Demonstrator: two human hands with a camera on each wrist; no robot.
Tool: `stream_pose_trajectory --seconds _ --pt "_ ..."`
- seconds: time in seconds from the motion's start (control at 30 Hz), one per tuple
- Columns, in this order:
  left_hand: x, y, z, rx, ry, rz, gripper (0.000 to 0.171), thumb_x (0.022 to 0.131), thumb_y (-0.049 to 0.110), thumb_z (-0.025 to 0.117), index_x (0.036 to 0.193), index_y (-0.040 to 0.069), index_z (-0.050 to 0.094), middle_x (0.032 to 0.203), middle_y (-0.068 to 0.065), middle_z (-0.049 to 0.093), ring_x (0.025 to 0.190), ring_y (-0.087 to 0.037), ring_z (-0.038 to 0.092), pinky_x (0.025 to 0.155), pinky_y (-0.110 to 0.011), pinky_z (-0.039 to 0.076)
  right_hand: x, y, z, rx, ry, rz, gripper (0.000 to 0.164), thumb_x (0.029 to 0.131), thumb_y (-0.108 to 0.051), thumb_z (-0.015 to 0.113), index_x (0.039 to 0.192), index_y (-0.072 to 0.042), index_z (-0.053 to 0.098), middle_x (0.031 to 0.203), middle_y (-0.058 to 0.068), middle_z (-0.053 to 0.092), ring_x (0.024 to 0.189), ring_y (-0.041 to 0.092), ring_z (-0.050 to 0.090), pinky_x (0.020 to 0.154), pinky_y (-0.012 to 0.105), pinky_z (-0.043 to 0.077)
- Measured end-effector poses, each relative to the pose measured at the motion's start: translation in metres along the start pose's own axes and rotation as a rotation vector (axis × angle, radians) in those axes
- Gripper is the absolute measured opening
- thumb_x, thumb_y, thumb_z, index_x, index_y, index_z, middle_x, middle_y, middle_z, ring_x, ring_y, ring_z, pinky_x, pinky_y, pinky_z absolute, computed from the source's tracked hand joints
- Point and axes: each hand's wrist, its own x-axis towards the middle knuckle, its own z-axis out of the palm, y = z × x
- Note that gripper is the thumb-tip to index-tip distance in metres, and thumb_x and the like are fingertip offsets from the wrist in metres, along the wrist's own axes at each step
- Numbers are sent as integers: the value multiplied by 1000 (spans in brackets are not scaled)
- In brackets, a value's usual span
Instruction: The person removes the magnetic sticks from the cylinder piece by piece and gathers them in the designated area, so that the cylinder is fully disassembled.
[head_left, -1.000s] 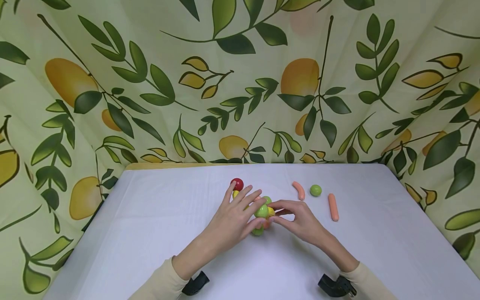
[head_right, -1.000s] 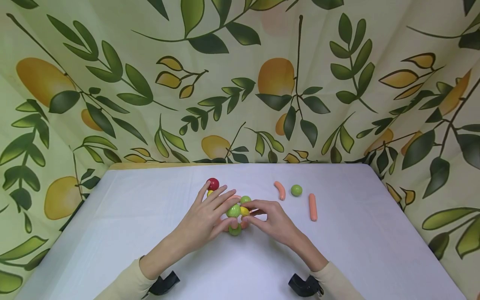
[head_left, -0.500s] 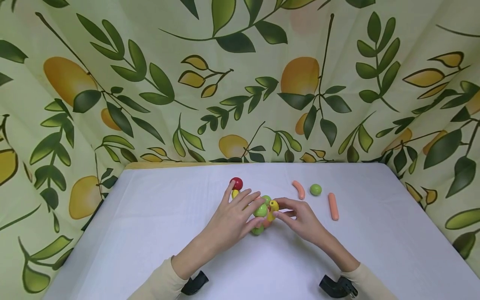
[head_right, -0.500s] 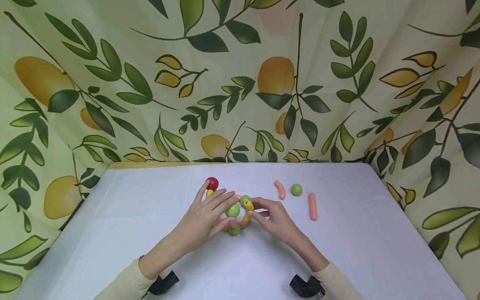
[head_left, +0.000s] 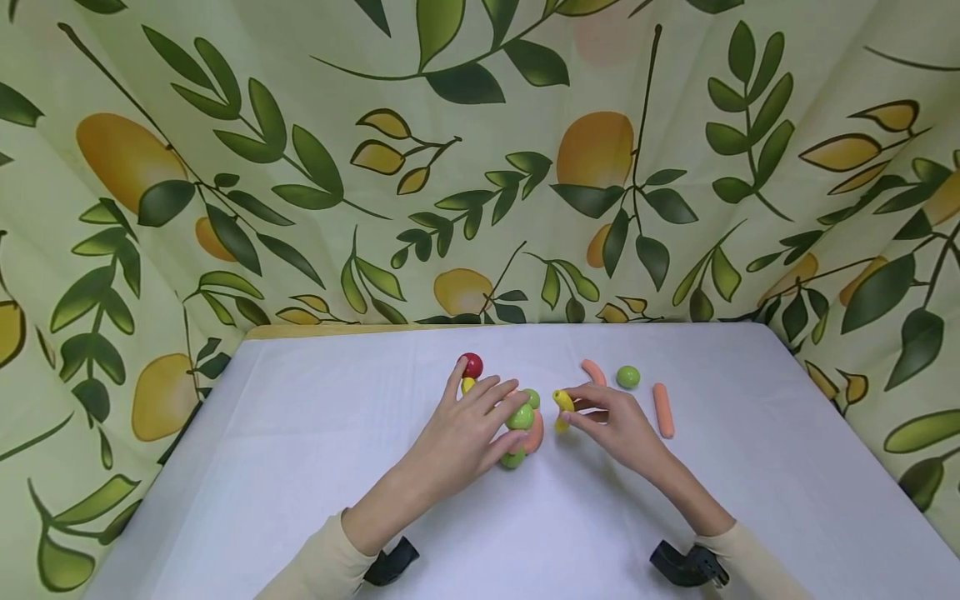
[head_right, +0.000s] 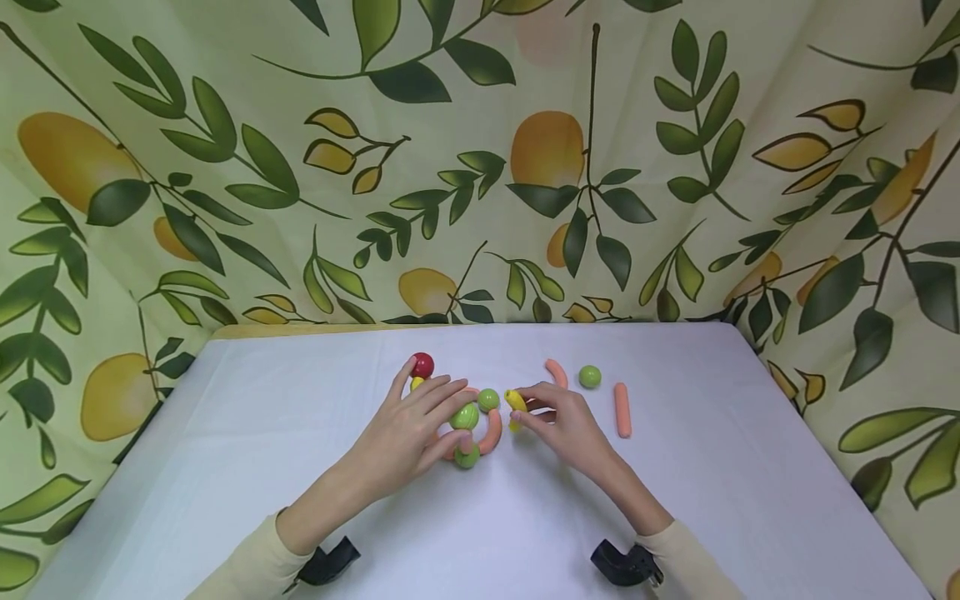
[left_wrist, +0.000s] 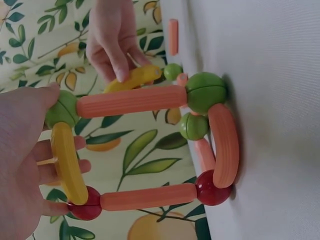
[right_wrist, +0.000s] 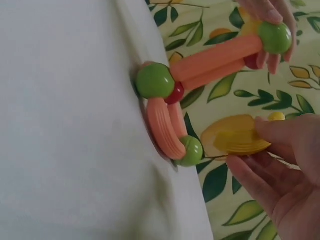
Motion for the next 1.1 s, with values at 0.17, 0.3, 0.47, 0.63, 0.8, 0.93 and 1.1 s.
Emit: stream_pose_trajectory --seconds 0.17,0.3,0.47,0.63,0.8,0.93,1.1 --pt "-1 -1 0 8 13 6 44 94 40 64 131 17 58 129 -4 63 122 -23 55 114 -62 18 1 7 -16 -56 55 54 36 82 -5 78 116 2 69 106 13 71 92 27 69 77 32 58" --pt "-1 -1 0 11 20 6 43 95 40 63 131 17 58 127 -4 64 121 -22 55 114 -62 19 4 15 -33 -101 96 136 40 85 -7 75 122 5 64 106 18 70 92 30 69 75 32 58" --pt "-1 -2 1 7 14 3 44 95 40 63 131 16 59 127 -4 64 121 -23 56 113 -62 20 9 32 -61 -156 161 226 39 90 -11 71 124 7 60 108 25 67 95 36 66 76 33 58" --pt "-1 -1 0 -8 5 1 44 95 40 63 132 17 59 126 -4 64 121 -23 56 114 -61 18 14 50 -87 -241 182 258 40 93 -12 68 125 10 57 108 29 65 95 40 65 67 25 56" --pt "-1 -1 -1 -25 12 3 44 94 38 65 132 15 59 123 -2 66 119 -22 58 114 -62 17 26 71 -103 -280 159 273 41 94 -13 66 125 12 57 108 31 64 89 40 66 60 23 51" --pt "2 0 -2 -28 8 6 43 94 37 66 130 15 59 118 2 68 114 -20 61 113 -63 18 36 91 -109 -268 111 356 43 96 -15 63 127 14 54 113 33 61 86 36 68 63 26 54" --pt "5 1 -3 -28 -16 -4 41 95 37 65 130 17 59 113 5 70 109 -15 62 114 -62 17 45 112 -113 -235 71 454 46 96 -14 62 128 18 51 115 37 57 84 34 69 68 34 58"
